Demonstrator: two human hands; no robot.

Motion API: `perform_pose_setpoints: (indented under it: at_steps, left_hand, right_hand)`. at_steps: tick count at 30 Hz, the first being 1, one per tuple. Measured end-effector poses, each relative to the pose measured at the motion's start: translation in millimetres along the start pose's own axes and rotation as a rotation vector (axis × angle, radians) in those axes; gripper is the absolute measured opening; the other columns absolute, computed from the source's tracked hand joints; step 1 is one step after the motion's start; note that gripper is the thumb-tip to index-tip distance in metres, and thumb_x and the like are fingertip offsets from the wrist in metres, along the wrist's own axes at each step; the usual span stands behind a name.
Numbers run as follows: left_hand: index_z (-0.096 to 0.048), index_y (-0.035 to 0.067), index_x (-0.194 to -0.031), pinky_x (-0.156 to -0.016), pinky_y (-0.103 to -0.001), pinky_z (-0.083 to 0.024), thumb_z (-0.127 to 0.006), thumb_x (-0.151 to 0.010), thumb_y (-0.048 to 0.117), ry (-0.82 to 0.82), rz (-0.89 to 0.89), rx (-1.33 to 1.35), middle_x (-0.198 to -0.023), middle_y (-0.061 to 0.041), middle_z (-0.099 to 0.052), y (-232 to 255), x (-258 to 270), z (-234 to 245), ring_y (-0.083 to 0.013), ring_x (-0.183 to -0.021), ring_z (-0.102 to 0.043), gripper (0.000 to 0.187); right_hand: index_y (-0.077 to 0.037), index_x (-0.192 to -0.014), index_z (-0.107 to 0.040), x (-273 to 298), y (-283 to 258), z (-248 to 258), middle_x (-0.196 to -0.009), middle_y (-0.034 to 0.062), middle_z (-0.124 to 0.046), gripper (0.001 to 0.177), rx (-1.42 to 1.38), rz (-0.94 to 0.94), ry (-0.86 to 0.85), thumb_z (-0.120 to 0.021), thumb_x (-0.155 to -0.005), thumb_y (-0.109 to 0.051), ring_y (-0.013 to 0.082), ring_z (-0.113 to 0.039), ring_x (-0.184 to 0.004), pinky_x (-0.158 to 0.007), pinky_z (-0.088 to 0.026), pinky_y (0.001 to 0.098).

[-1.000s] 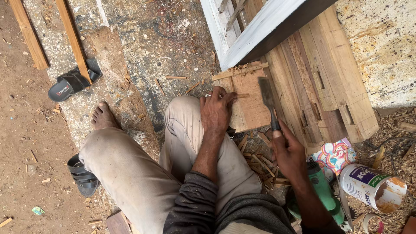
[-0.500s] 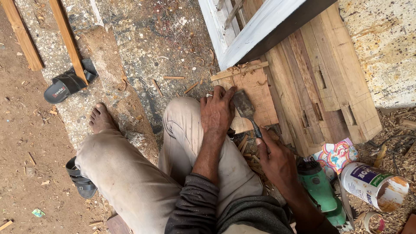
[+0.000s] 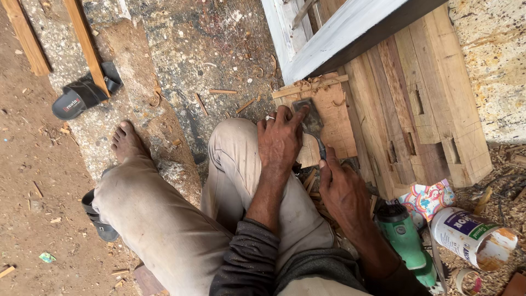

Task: The person sits on the ground and uses a chisel to carve a small wooden block, removing shavings and shaping the surface. The person holds the wood steady with one hand and strikes or pushes the chisel with the other.

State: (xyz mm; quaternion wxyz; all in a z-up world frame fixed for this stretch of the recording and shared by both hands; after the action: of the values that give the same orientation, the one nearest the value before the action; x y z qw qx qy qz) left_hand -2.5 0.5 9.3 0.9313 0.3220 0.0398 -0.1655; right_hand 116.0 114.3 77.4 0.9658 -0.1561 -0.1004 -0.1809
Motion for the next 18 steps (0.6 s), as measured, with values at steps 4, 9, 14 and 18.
perform_pose_setpoints:
  at_steps: [4, 9, 14, 18]
  left_hand:
    - [-0.071, 0.031, -0.130, -0.085, -0.048, -0.048, -0.071, -0.091, 0.016, -0.030, -0.002, -0.004, -0.098, -0.004, -0.060, -4, -8, 3, -0.0232, -0.084, -0.067, 0.041]
    - [-0.073, 0.032, -0.128, -0.086, -0.047, -0.048, -0.070, -0.090, 0.014, -0.046, -0.007, -0.031, -0.098, -0.004, -0.061, -2, -6, 2, -0.0223, -0.084, -0.068, 0.042]
    - [-0.073, 0.032, -0.127, -0.086, -0.045, -0.047, -0.070, -0.094, 0.014, -0.042, -0.015, -0.047, -0.100, -0.003, -0.063, 2, -6, 4, -0.0226, -0.087, -0.068, 0.038]
    - [-0.072, 0.030, -0.127, -0.085, -0.046, -0.047, -0.069, -0.091, 0.015, -0.084, -0.007, -0.047, -0.100, -0.004, -0.064, 2, -5, 2, -0.0232, -0.088, -0.068, 0.040]
  right_hand:
    - [-0.004, -0.148, -0.051, 4, 0, 3, -0.082, 0.0260, -0.070, 0.052, 0.001, 0.083, 0.050, -0.054, -0.102, -0.027, 0.0393, -0.072, -0.068, -0.056, -0.056, 0.0488]
    - [-0.006, -0.147, -0.054, 11, 4, -7, -0.078, 0.0238, -0.071, 0.051, 0.031, 0.044, 0.064, -0.054, -0.102, -0.030, 0.0383, -0.072, -0.065, -0.056, -0.057, 0.0490]
    - [-0.007, -0.149, -0.052, 5, 5, -13, -0.072, 0.0205, -0.070, 0.053, 0.052, 0.012, 0.020, -0.053, -0.102, -0.032, 0.0332, -0.071, -0.059, -0.052, -0.057, 0.0455]
    - [-0.007, -0.151, -0.050, 0, 4, -16, -0.069, 0.0199, -0.067, 0.053, 0.074, 0.023, 0.006, -0.051, -0.103, -0.032, 0.0317, -0.068, -0.055, -0.047, -0.054, 0.0441]
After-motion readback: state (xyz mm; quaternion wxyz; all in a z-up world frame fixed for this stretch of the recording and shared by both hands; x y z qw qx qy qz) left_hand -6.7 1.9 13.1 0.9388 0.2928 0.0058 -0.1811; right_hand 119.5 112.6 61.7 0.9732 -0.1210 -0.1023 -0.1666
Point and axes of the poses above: each hand's wrist, its own x-axis away from the middle knuckle, its own z-axis out of the back of the hand, y = z × x, the point moved 1 cm from there along -x, towards the middle knuckle
